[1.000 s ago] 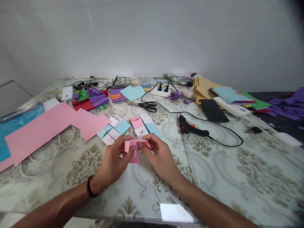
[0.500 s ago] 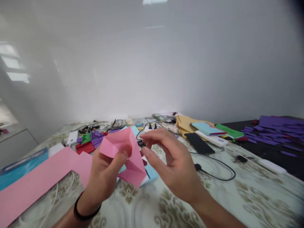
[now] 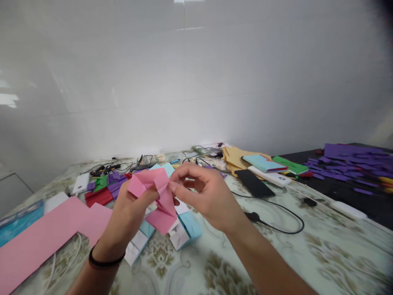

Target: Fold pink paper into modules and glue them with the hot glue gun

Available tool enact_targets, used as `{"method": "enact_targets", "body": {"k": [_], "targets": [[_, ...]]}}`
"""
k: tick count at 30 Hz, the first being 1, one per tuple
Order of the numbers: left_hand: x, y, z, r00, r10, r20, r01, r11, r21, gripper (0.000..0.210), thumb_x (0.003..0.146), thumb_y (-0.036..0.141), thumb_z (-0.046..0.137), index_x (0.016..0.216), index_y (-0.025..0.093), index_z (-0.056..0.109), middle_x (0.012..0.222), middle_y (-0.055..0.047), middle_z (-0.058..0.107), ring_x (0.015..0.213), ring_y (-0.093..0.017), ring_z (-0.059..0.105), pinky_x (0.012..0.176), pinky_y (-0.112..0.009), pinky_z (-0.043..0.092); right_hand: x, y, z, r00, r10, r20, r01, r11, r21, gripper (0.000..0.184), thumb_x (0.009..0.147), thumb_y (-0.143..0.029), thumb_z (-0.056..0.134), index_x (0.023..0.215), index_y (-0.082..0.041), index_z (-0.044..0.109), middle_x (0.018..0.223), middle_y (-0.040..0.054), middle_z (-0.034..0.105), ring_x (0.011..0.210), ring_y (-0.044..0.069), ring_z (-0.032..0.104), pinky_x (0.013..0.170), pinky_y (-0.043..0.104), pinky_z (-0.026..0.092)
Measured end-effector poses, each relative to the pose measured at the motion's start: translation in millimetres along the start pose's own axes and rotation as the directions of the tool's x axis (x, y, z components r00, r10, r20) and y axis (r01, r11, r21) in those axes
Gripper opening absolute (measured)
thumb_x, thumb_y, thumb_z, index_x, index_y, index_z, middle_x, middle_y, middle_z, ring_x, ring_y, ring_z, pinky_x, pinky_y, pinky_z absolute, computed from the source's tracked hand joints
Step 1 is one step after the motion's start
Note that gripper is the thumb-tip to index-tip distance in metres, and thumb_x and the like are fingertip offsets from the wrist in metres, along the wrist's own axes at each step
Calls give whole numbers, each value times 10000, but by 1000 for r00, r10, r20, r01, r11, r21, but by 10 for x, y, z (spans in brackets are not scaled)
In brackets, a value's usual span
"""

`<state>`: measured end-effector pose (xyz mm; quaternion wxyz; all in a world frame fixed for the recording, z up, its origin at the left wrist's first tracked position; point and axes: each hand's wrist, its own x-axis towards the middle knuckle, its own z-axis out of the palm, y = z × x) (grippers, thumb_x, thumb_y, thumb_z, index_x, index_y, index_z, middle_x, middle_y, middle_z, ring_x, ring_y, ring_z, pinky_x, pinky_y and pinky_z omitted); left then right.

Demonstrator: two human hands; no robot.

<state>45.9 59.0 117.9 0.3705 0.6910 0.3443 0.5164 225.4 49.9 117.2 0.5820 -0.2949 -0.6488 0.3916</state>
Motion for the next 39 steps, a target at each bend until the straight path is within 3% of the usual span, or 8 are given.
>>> {"method": "enact_targets", "body": {"k": [4, 11, 15, 19, 24, 30, 35, 39], "targets": [[53, -175, -9, 999, -34, -23, 31, 995, -91, 159, 886, 208, 679, 728, 196, 667, 716, 5, 627, 637, -137, 557, 597, -226, 517, 78, 122, -22, 992, 114, 58, -121, 985, 121, 48, 856, -238, 753, 840, -202, 726, 781, -3, 686, 687, 145, 672, 672, 317, 591], [69, -175, -19, 998, -50, 37, 53, 994, -92, 141, 909, 227, 737, 773, 188, 740, 742, 13, 708, 708, -138, 637, 658, -214, 515, 111, 165, 6, 989, 140, 38, -144, 982, 126, 176, 774, -295, 861, 797, -198, 717, 732, -15, 671, 667, 134, 650, 660, 288, 597], [79, -169, 11, 996, -38, -81, 35, 999, -41, 91, 884, 195, 738, 822, 197, 805, 785, 2, 767, 736, -149, 671, 654, -216, 522, 112, 197, -2, 994, 104, 36, -107, 989, 97, 112, 838, -288, 778, 891, -211, 716, 804, -1, 659, 746, 151, 654, 721, 309, 612], [82, -176, 34, 973, -7, -230, 26, 997, 79, 138, 844, 142, 712, 831, 215, 829, 792, 17, 776, 730, -152, 692, 644, -221, 526, 114, 204, 3, 996, 39, 74, -39, 999, -5, 222, 865, -274, 719, 1084, -241, 702, 994, 33, 669, 907, 185, 646, 787, 332, 597], [79, -137, 37, 986, 13, -166, 10, 990, 140, 200, 868, 153, 682, 930, 233, 854, 882, 12, 812, 840, -177, 733, 738, -247, 552, 134, 279, 43, 1000, -20, -19, 18, 994, -111, 108, 886, -239, 705, 992, -237, 729, 1007, 36, 717, 914, 188, 657, 819, 340, 562], [79, -151, 18, 997, 9, -80, -4, 998, 62, 192, 902, 231, 676, 1032, 207, 816, 994, -34, 816, 868, -197, 745, 745, -275, 584, 158, 354, 15, 992, -69, -106, 55, 990, -132, 163, 853, -154, 672, 959, -248, 751, 1015, 29, 745, 953, 197, 685, 806, 338, 557], [82, -160, 15, 983, 39, -178, -49, 997, -53, 244, 894, 185, 656, 1126, 208, 728, 906, -25, 790, 679, -146, 730, 662, -265, 635, 164, 307, -14, 979, -62, -197, 40, 993, -112, 174, 829, -183, 700, 990, -244, 725, 853, 1, 723, 789, 169, 676, 686, 301, 555], [86, -197, -8, 966, 158, -203, -165, 986, -14, 150, 903, 179, 702, 1036, 218, 760, 1009, -33, 790, 749, -141, 749, 665, -234, 644, 161, 279, -13, 975, -79, -209, 68, 996, -60, 191, 869, -210, 690, 1038, -278, 750, 773, -24, 684, 669, 142, 629, 602, 282, 529]]}}
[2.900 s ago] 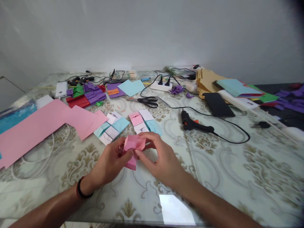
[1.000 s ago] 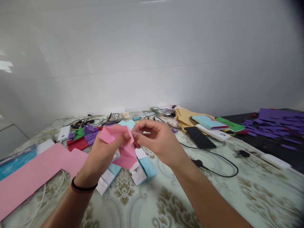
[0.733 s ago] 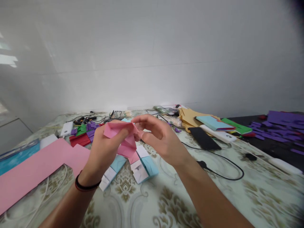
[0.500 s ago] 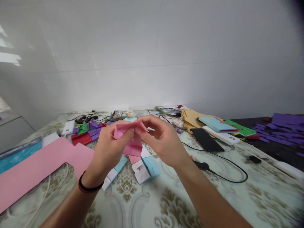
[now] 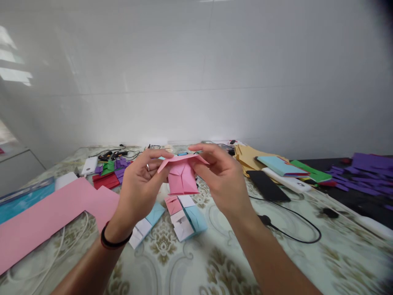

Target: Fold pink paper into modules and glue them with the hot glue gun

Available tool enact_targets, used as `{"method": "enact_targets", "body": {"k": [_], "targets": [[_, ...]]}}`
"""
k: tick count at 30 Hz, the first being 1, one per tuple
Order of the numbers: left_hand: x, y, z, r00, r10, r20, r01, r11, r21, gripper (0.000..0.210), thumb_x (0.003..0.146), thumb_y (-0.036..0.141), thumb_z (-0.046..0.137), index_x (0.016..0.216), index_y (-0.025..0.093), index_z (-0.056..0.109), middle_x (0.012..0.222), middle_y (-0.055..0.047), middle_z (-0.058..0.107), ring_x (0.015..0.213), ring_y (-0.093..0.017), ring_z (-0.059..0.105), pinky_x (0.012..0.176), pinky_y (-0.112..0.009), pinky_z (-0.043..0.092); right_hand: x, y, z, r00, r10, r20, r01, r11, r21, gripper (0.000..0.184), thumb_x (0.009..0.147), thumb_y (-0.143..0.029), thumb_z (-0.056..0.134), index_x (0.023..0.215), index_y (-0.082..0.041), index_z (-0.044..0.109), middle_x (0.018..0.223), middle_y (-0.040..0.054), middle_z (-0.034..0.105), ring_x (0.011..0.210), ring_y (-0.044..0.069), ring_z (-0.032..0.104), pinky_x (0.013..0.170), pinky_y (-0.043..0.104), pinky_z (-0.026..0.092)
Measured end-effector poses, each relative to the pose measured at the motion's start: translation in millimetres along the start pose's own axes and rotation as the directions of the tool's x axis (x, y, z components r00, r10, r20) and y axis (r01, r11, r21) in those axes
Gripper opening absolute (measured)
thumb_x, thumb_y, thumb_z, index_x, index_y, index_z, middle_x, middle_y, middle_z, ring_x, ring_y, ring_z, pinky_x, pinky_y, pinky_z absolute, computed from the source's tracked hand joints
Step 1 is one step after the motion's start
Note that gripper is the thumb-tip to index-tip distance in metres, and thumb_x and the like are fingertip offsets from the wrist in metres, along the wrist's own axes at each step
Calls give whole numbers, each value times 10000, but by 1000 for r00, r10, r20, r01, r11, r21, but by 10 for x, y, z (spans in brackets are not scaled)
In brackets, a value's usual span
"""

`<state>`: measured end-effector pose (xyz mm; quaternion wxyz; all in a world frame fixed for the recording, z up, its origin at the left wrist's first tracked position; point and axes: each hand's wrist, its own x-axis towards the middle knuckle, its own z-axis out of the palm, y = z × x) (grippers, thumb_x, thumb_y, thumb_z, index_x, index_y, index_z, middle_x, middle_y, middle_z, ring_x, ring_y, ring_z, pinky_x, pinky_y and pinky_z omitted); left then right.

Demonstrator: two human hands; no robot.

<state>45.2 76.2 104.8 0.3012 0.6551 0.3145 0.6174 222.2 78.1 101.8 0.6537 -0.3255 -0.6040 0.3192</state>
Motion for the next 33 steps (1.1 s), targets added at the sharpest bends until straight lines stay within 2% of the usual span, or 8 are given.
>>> {"method": "enact_targets", "body": {"k": [4, 8, 16, 19, 22, 27, 31, 33], "targets": [[7, -29, -49, 996, 90, -5, -90, 995, 34, 157, 876, 121, 735, 956, 229, 814, 994, -25, 808, 902, -162, 767, 741, -218, 643, 1, -13, -11, 998, -47, 34, 46, 999, 28, 270, 816, -87, 643, 905, -283, 805, 959, -6, 786, 885, 172, 726, 763, 311, 596], [20, 8, -106, 993, 108, 44, -111, 992, 61, 172, 835, 106, 785, 911, 245, 851, 936, -24, 824, 889, -174, 769, 778, -244, 642, 4, -40, -46, 995, -66, 71, 67, 998, -10, 296, 820, -77, 616, 876, -289, 814, 937, -14, 800, 913, 186, 738, 799, 334, 604], [32, 54, -244, 970, 56, 235, -41, 997, -68, 283, 861, 107, 681, 1054, 239, 840, 1073, -60, 809, 977, -214, 742, 833, -298, 607, 5, -82, -183, 952, -148, 268, 125, 987, 100, 295, 917, -187, 565, 1061, -274, 808, 1057, 39, 766, 1002, 224, 705, 840, 372, 566], [32, 55, -241, 960, 60, 274, -40, 996, -79, 258, 911, 222, 645, 1084, 219, 835, 1135, -88, 797, 1032, -251, 730, 850, -333, 601, 13, -98, -151, 979, -97, 177, 103, 994, -22, 150, 943, -259, 667, 950, -251, 816, 969, 37, 788, 935, 209, 717, 815, 349, 571], [39, 67, -173, 985, 34, 168, -43, 998, 50, 125, 921, 252, 724, 950, 216, 840, 990, -58, 823, 929, -211, 751, 773, -277, 604, 17, -95, -98, 993, -54, 109, 69, 988, -138, 69, 894, -267, 762, 908, -233, 820, 915, 34, 797, 854, 187, 717, 733, 306, 570], [60, 47, -95, 993, 57, 106, -65, 995, 75, 61, 857, 168, 816, 887, 221, 822, 884, -3, 828, 808, -133, 767, 717, -184, 601, 19, -61, -77, 998, 6, 61, -1, 996, -93, 239, 841, -248, 807, 1079, -246, 792, 901, 17, 792, 840, 175, 736, 691, 273, 595], [77, 17, -120, 993, -54, 108, 53, 998, 14, 220, 851, 204, 847, 1061, 254, 802, 924, 9, 843, 855, -133, 793, 730, -163, 612, 26, -49, -82, 996, 75, 55, -71, 995, -76, 150, 814, -292, 852, 941, -221, 812, 883, 30, 814, 831, 182, 761, 747, 295, 617], [84, 10, -136, 985, -117, 131, 116, 993, 12, 226, 843, 225, 860, 1061, 250, 805, 918, 2, 853, 860, -140, 803, 725, -156, 613, 28, -46, -81, 993, 105, 60, -101, 992, -70, 158, 802, -313, 867, 917, -215, 819, 885, 42, 826, 826, 192, 771, 748, 304, 623]]}}
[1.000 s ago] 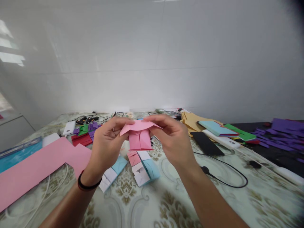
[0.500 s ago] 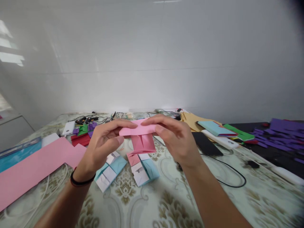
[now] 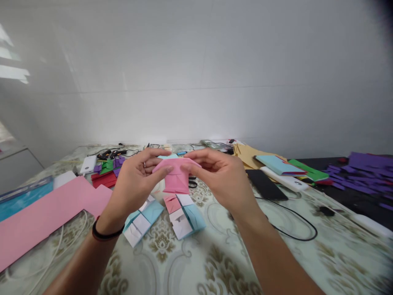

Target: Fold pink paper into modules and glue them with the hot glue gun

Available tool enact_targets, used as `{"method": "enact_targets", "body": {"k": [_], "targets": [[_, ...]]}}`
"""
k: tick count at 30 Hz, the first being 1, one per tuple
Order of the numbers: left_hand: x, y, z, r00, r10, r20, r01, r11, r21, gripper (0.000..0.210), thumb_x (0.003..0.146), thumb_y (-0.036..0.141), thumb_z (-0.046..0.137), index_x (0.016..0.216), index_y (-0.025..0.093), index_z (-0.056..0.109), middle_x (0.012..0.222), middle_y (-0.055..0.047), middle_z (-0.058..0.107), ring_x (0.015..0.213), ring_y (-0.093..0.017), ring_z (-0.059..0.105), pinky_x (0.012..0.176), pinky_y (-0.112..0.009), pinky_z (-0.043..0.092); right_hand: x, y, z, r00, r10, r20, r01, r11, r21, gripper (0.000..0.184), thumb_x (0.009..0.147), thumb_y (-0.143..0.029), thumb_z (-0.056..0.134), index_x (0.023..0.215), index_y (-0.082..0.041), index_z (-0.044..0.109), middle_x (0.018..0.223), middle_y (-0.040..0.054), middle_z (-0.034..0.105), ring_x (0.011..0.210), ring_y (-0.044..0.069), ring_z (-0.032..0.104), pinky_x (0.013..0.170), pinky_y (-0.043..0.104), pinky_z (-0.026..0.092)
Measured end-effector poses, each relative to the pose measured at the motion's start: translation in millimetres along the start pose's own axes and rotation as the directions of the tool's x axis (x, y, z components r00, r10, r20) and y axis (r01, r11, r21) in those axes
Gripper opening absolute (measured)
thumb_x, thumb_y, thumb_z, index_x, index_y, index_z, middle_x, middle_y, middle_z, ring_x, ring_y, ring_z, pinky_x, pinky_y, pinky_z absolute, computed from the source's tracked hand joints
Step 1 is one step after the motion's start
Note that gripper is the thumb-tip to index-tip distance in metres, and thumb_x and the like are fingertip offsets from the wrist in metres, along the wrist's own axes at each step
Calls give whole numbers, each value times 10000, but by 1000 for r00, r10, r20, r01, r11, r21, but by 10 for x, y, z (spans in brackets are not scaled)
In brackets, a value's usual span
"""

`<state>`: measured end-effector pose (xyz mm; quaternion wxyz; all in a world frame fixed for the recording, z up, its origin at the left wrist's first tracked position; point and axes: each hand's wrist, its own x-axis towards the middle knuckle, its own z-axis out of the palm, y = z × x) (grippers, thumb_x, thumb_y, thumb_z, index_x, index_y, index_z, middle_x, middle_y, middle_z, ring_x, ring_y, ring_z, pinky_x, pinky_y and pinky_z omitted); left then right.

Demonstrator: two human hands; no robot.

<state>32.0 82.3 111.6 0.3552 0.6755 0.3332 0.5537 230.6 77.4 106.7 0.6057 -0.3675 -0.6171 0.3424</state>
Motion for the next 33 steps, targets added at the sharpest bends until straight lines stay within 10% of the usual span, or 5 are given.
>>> {"method": "enact_targets", "body": {"k": [18, 33], "targets": [[18, 83, -22, 992, -127, -6, 127, 992, -3, 160, 853, 341, 831, 784, 198, 813, 673, 18, 759, 629, -114, 694, 620, -173, 572, -18, 9, 44, 1000, 18, 25, -20, 998, 59, 97, 820, -311, 851, 782, -225, 831, 755, 13, 814, 689, 135, 740, 634, 220, 611], [34, 86, -107, 999, 7, 54, -24, 951, 309, 203, 990, 350, 669, 1019, 254, 846, 1023, -15, 847, 979, -211, 775, 852, -273, 597, 4, -17, -28, 999, 30, -16, -30, 999, 22, 106, 810, -328, 862, 821, -224, 846, 801, 28, 826, 737, 166, 763, 689, 269, 642]]}}
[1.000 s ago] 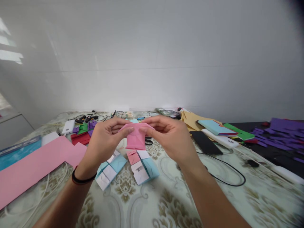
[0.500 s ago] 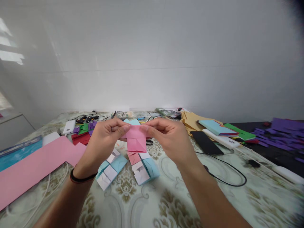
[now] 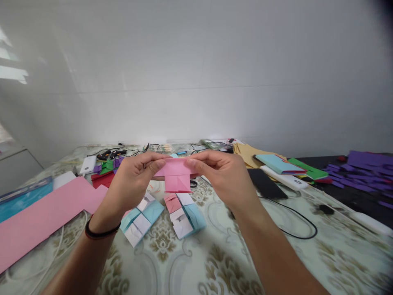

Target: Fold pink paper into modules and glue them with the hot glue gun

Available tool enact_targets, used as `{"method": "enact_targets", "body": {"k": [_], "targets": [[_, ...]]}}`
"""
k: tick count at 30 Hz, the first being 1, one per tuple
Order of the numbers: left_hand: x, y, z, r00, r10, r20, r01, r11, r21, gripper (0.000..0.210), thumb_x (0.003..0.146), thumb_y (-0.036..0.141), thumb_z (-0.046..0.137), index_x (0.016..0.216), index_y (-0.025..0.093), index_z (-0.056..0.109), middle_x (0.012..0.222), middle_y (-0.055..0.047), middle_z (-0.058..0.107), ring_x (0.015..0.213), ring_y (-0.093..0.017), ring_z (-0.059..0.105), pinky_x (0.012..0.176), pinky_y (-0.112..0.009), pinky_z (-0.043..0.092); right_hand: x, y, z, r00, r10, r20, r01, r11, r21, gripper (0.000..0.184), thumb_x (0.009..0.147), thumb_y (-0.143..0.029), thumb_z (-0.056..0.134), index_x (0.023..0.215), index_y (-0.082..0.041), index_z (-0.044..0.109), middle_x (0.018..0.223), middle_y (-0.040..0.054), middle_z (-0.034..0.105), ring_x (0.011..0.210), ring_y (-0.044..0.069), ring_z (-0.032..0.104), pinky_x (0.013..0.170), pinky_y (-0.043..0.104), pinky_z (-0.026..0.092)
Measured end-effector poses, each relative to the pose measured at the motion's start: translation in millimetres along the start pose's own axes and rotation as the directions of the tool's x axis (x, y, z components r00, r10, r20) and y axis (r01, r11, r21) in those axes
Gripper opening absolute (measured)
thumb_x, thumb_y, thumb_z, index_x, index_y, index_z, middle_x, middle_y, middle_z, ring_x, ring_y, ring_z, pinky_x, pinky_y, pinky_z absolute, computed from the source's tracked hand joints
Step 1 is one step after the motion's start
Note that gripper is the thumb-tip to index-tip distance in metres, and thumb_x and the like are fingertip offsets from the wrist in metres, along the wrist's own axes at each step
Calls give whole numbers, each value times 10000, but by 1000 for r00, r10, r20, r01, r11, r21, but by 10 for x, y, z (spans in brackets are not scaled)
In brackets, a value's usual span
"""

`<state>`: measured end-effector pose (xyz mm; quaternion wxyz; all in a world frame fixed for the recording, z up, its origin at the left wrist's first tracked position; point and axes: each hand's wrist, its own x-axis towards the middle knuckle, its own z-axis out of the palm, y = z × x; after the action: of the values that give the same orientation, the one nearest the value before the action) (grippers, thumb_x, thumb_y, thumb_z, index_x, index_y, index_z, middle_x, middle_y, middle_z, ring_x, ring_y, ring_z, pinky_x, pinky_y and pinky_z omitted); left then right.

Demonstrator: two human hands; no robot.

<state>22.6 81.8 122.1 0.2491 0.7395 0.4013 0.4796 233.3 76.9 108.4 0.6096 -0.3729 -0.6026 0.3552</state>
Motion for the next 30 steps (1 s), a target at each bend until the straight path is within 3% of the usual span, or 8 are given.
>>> {"method": "enact_targets", "body": {"k": [4, 9, 14, 18, 26, 30], "targets": [[-17, 22, -13, 999, -17, -35, 17, 1000, 0, 205, 957, 398, 721, 1002, 237, 841, 913, -25, 841, 861, -205, 775, 749, -258, 595, 7, -6, 14, 1000, 13, -13, -13, 1000, -6, 156, 777, -348, 895, 803, -208, 831, 756, 25, 805, 683, 159, 736, 639, 265, 628], [-41, 36, 7, 994, -60, 94, 70, 992, -104, 152, 870, 359, 822, 892, 208, 821, 814, -28, 828, 727, -185, 763, 648, -237, 594, -5, 35, 50, 991, -76, 107, 80, 996, -38, 115, 852, -332, 841, 836, -220, 823, 823, 19, 806, 751, 162, 737, 689, 274, 607], [-43, 27, 43, 990, -29, 137, 39, 997, -68, 145, 911, 355, 786, 882, 216, 819, 830, -19, 828, 742, -172, 760, 669, -232, 585, -29, 41, 74, 984, -97, 147, 106, 993, -49, 78, 871, -293, 820, 838, -222, 813, 827, 8, 798, 776, 159, 729, 711, 273, 583], [-45, 29, 48, 993, 27, 112, -25, 1000, -19, 181, 951, 380, 746, 889, 233, 832, 875, -11, 836, 810, -171, 760, 725, -232, 567, -32, 39, 74, 981, -99, 165, 101, 995, -5, 91, 875, -302, 813, 851, -218, 789, 851, 11, 787, 795, 162, 726, 735, 284, 584], [-83, 79, 83, 989, 104, 101, -99, 994, -51, 144, 960, 311, 724, 905, 215, 816, 838, -16, 815, 739, -154, 722, 667, -226, 547, -39, 1, 74, 954, -204, 219, 215, 976, -29, 95, 876, -176, 688, 790, -217, 692, 773, -21, 681, 752, 135, 640, 719, 267, 539], [-116, 118, 72, 987, 148, 62, -149, 989, 1, 149, 948, 287, 727, 852, 222, 822, 772, -8, 794, 666, -140, 672, 604, -226, 506, -33, -23, 38, 941, -199, 272, 216, 976, -32, 102, 856, -156, 687, 777, -221, 681, 752, -30, 668, 718, 129, 621, 695, 266, 523]]}}
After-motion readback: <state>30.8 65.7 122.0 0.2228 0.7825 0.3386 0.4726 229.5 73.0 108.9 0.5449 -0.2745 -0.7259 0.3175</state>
